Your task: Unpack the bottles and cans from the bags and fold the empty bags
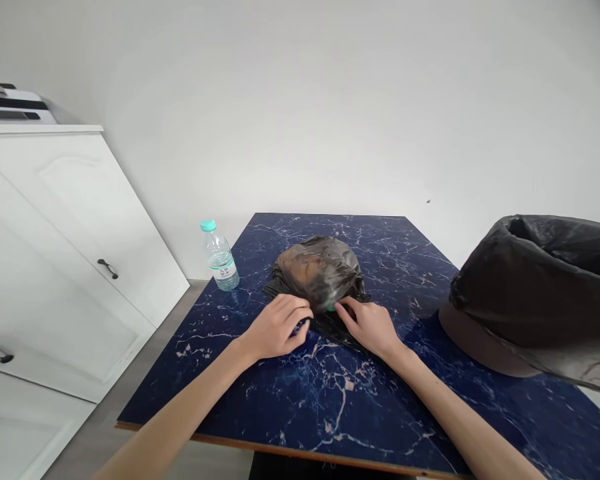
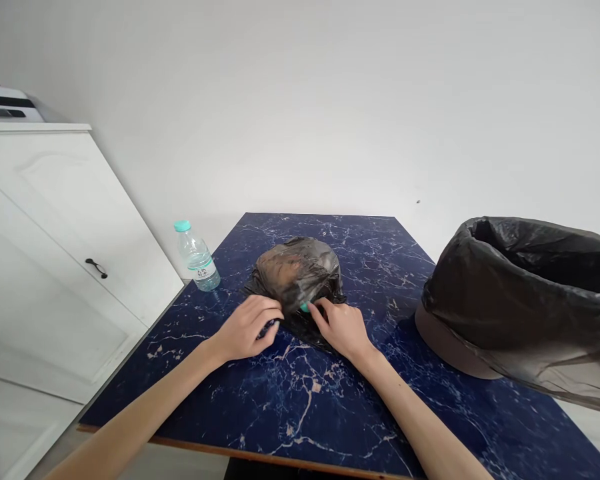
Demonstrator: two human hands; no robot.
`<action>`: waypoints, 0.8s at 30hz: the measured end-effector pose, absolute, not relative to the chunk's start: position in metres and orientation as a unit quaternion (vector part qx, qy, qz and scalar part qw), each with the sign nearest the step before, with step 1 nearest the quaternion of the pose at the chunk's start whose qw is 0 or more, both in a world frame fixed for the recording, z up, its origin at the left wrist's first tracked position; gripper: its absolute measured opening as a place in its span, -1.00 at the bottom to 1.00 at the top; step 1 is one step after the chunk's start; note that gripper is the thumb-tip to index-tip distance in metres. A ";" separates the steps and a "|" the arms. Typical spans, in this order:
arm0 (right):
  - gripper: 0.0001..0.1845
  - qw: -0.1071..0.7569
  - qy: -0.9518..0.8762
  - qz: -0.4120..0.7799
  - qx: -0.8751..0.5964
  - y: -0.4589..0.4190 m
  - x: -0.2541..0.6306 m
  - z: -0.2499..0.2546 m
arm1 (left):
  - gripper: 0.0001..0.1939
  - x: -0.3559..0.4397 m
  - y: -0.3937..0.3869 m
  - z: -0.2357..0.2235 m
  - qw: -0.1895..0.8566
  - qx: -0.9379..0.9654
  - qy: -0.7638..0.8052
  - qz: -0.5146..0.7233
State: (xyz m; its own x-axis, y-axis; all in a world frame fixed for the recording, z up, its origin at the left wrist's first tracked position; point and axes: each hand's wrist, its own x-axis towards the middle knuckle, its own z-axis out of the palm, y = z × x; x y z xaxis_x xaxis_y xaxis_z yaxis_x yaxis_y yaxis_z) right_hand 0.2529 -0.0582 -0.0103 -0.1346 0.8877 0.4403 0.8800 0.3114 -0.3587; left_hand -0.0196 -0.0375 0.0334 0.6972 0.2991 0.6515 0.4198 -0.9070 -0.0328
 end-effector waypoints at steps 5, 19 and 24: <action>-0.62 0.269 -0.837 0.071 -0.472 -0.068 0.242 -0.003 | -0.63 -0.009 -0.044 0.027 0.050 -0.917 -0.252 -0.306; -0.60 0.295 -0.828 0.084 -0.470 -0.066 0.241 -0.009 | -0.82 -0.008 -0.052 0.019 0.082 -0.937 -0.113 -0.320; -0.47 0.298 -0.817 0.081 -0.487 -0.064 0.241 -0.015 | -0.80 -0.003 -0.048 0.021 0.092 -0.907 -0.251 -0.324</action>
State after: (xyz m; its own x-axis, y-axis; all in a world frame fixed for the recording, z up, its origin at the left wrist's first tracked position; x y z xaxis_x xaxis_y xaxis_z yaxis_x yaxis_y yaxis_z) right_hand 0.2410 -0.0637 -0.0148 -0.3485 0.8433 0.4091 0.7471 0.5135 -0.4221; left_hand -0.0034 -0.0477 0.0205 0.6640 0.3954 0.6346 0.5149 -0.8572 -0.0047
